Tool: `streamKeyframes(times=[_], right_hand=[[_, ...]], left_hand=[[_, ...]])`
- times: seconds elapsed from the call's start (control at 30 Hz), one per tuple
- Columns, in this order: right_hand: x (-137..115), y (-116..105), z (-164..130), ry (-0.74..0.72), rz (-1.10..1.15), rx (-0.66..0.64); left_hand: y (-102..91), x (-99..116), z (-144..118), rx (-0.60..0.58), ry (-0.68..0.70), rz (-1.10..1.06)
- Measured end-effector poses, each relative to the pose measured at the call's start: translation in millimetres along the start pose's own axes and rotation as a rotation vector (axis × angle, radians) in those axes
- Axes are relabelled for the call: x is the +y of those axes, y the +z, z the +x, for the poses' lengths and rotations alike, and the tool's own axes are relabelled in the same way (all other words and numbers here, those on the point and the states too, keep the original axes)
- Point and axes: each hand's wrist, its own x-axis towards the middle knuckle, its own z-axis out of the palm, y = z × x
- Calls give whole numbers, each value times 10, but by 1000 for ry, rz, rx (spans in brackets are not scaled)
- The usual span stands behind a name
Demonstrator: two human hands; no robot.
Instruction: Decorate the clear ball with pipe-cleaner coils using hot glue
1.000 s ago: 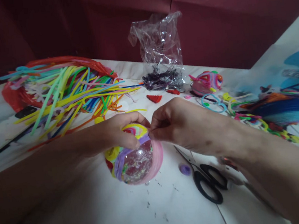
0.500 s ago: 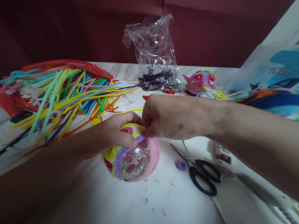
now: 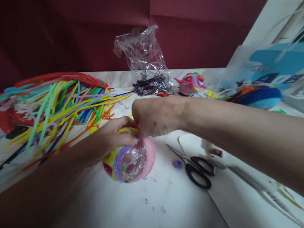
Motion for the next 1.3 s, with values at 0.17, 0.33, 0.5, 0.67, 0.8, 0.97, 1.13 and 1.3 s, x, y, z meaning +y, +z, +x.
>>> streamKeyframes(times=[0.17, 0.33, 0.5, 0.67, 0.8, 0.97, 1.13, 1.3], right_hand=[[-24, -9, -5, 2, 22, 5], [-15, -26, -11, -21, 52, 7], [-1, -42, 18, -59, 104, -5], [110, -46, 55, -126, 318, -83], [335, 17, 58, -185, 595, -170], [561, 218, 90, -262, 862, -205], [601, 397, 109, -303, 1028, -218], [613, 464, 101, -307, 1101, -200]], left_hand=[[13, -9, 24, 25, -18, -12], [19, 6, 31, 24, -65, -33], [15, 41, 18, 15, -105, -57], [6, 30, 8, -3, -94, -104], [10, 53, -11, 19, -109, -129], [15, 73, -20, 52, -121, -111], [15, 44, -4, 40, -122, -158], [13, 37, 4, 33, -117, -179]])
